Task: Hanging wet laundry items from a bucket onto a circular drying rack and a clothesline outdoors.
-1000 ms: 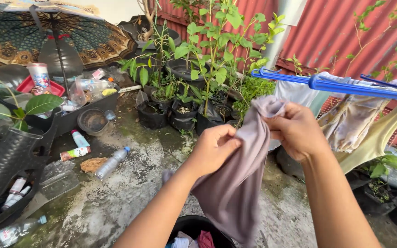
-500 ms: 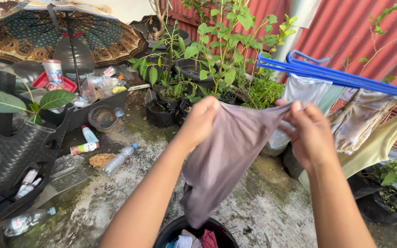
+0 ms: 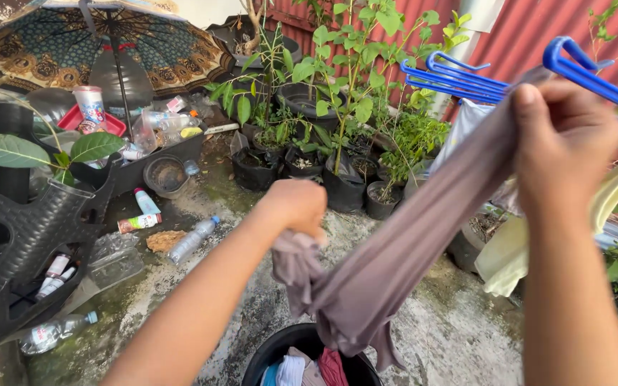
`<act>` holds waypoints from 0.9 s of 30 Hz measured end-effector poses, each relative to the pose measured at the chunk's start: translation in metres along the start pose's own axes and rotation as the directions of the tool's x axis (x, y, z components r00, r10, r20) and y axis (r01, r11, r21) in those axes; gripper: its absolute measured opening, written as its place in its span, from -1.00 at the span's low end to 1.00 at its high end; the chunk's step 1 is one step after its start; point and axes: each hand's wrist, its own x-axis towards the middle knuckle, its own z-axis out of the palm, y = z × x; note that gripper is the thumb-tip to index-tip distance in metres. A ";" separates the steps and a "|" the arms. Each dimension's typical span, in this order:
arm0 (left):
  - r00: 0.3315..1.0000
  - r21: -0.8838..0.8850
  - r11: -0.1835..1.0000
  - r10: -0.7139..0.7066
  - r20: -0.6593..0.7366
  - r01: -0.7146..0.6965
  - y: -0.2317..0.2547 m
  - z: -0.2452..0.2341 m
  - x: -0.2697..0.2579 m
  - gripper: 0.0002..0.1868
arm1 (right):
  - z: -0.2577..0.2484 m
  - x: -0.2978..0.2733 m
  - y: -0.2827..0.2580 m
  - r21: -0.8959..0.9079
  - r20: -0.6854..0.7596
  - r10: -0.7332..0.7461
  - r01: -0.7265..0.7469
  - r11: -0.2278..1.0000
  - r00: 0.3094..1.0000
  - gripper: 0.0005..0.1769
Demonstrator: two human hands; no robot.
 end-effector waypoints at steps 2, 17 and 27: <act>0.992 0.120 0.990 -0.085 0.089 0.074 -0.023 0.026 0.002 -0.60 | -0.008 0.003 -0.016 -0.069 -0.008 -0.050 0.049 0.996 0.999 -0.89; 0.983 -0.313 0.937 -0.117 0.139 0.156 0.041 0.086 0.011 -0.43 | 0.008 0.004 -0.059 -0.059 0.377 -0.170 0.207 0.977 0.910 -0.04; 0.918 -0.936 -0.093 0.252 0.307 0.338 0.018 0.075 -0.007 -0.10 | -0.026 0.046 0.011 -0.628 0.272 -0.405 0.480 0.612 0.873 -0.36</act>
